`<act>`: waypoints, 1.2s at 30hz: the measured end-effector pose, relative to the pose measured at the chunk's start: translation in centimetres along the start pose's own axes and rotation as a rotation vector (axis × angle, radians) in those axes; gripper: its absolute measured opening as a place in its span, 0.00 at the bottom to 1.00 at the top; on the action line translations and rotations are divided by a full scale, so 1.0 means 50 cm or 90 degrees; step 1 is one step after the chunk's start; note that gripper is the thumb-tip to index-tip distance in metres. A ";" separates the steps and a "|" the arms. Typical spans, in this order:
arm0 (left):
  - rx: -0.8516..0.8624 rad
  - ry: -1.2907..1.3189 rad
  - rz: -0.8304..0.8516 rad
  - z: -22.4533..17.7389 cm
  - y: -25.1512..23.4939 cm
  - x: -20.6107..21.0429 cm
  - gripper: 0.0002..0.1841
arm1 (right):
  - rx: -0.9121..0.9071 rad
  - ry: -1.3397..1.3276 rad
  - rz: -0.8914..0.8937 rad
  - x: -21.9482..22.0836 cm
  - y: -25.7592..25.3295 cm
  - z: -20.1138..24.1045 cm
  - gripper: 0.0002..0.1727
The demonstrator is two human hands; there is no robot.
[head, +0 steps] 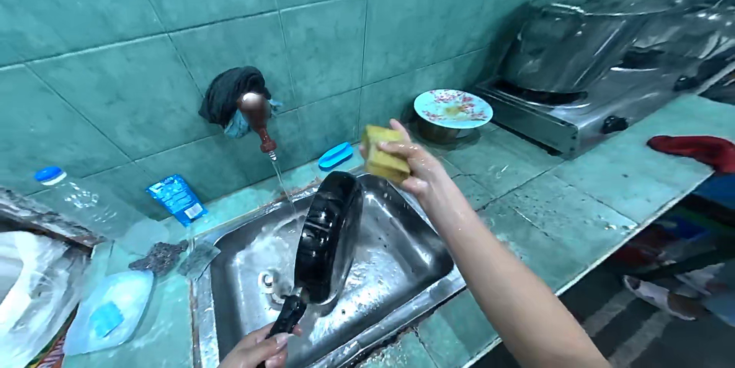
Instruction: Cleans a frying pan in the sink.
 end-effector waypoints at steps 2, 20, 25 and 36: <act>0.003 0.012 0.021 0.005 -0.012 0.005 0.16 | 0.028 0.054 0.053 0.060 0.018 -0.033 0.55; 0.042 0.163 0.050 0.048 -0.035 -0.024 0.17 | 0.019 0.591 0.495 0.415 0.105 -0.214 0.30; 0.048 0.182 0.044 0.054 -0.031 -0.036 0.16 | -0.165 0.783 0.526 0.437 0.070 -0.207 0.16; 0.050 0.170 0.044 0.056 -0.032 -0.036 0.16 | -0.440 1.052 0.567 0.369 0.251 -0.299 0.15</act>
Point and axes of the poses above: each hand's wrist, its own y-axis away from the middle knuckle, its own x-axis out of the palm, z = x × y, the point moved 9 cm from there along -y, towards the middle knuckle, and after that the axes turned 9 degrees about -z, right-handed, at the moved point
